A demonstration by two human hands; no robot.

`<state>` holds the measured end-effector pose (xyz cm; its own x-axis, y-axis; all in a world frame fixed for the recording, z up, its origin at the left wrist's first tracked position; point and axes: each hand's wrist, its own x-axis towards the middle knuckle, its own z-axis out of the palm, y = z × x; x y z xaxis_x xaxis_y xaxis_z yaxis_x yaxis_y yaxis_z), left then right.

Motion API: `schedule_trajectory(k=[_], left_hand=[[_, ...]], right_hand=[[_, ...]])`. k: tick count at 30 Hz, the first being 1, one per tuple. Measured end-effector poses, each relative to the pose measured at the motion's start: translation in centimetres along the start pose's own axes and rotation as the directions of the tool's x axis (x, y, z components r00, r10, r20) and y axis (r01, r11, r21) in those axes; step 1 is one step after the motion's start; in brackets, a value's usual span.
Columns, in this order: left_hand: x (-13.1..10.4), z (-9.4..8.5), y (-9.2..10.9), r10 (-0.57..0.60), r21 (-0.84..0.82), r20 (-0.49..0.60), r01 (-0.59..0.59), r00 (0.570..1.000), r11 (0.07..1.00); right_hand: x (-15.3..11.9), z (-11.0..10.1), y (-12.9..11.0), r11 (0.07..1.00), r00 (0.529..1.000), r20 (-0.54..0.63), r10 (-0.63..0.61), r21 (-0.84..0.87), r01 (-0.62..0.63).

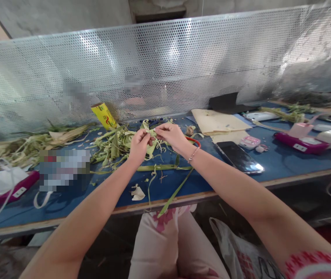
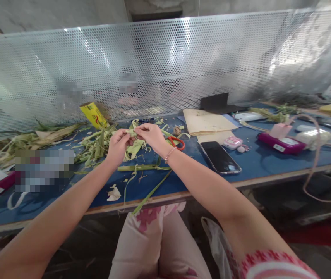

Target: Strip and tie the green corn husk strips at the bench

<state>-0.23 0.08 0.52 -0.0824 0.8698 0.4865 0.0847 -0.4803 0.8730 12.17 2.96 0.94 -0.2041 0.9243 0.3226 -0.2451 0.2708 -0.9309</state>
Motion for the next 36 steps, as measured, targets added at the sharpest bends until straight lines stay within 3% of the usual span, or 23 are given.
schedule_trajectory(k=[5, 19, 23, 30, 36], left_hand=[[0.0, 0.1, 0.2, -0.003, 0.010, -0.018, 0.003, 1.000, 1.000], [0.3, 0.0, -0.1, 0.015, -0.018, -0.001, -0.015, 1.000, 1.000], [0.1, 0.0, 0.4, -0.004, -0.021, -0.008, 0.004, 1.000, 1.000], [0.2, -0.1, 0.4, -0.047, -0.137, -0.035, 0.042, 0.998, 0.990], [0.2, -0.3, 1.0, -0.170, -0.347, 0.101, 0.195, 0.980, 0.917]], right_hand=[[0.1, -0.1, -0.1, 1.000, 1.000, -0.009, -0.001, 0.030, 0.001], [0.1, -0.2, -0.1, 0.995, 0.998, -0.054, -0.026, -0.095, 0.021], [0.2, -0.2, 0.1, 0.986, 0.996, -0.040, -0.085, -0.148, 0.078], [-0.2, -0.6, -0.4, 0.934, 0.961, 0.095, -0.258, -0.231, 0.273], [-0.4, -1.0, -0.7, 0.905, 0.924, 0.217, -0.315, -0.223, 0.362]])
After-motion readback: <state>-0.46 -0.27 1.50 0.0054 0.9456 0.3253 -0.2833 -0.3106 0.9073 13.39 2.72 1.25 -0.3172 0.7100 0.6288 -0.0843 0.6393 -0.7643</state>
